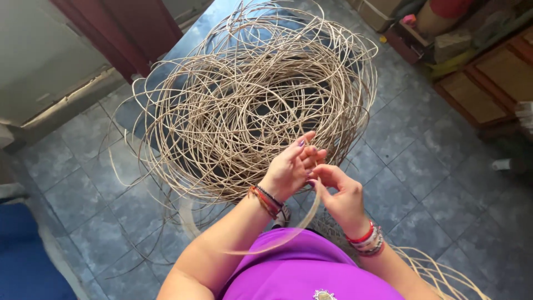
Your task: Knotting natural fiber strands onto a circular frame to create a woven pattern.
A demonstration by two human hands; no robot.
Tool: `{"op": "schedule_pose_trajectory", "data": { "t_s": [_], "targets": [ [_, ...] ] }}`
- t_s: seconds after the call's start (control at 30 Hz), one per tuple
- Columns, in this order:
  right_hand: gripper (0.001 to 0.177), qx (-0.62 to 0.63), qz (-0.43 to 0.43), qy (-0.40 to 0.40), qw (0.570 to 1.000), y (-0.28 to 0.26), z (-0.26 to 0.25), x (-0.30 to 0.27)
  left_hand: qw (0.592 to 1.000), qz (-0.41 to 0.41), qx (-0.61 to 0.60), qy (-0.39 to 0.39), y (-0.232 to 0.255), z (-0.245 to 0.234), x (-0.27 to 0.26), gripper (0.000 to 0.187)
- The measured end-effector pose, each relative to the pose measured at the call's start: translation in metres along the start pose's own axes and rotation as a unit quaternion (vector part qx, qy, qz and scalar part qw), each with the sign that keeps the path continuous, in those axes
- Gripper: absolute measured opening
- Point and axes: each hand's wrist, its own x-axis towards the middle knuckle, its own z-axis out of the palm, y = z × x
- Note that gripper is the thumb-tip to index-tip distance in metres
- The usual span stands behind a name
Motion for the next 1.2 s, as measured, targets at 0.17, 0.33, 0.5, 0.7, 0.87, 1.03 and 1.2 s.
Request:
{"op": "schedule_pose_trajectory", "data": {
  "t_s": [0.17, 0.33, 0.5, 0.7, 0.87, 1.03, 1.2],
  "targets": [
    [0.037, -0.216, -0.007, 0.008, 0.976, 0.014, -0.014, 0.003, 0.993, 0.008, -0.052, 0.102, 0.014, -0.035, 0.005, 0.023],
    [0.061, -0.315, 0.131, -0.013, 0.940, 0.047, -0.028, 0.002, 0.980, 0.120, 0.040, 0.152, 0.060, -0.027, -0.025, 0.022],
    [0.054, -0.324, 0.079, -0.088, 0.938, 0.023, -0.010, -0.005, 0.983, 0.118, 0.142, 0.019, 0.086, 0.006, -0.041, 0.063],
    [0.043, -0.214, -0.011, -0.210, 0.954, 0.030, -0.005, -0.012, 0.979, 0.128, 0.141, 0.066, 0.074, -0.008, -0.010, 0.016],
    [0.091, 0.042, 0.113, -0.354, 0.927, 0.009, -0.024, 0.030, 0.935, 0.122, 0.331, 0.014, 0.012, -0.045, -0.011, 0.008],
    [0.122, 0.249, 0.155, -0.428, 0.855, 0.019, -0.030, 0.063, 0.886, 0.122, 0.444, -0.060, 0.022, -0.030, -0.031, 0.005],
    [0.035, 0.274, 0.277, -0.174, 0.904, 0.014, 0.009, 0.078, 0.748, 0.084, 0.650, -0.106, 0.019, -0.020, -0.041, 0.007]
  ]
}}
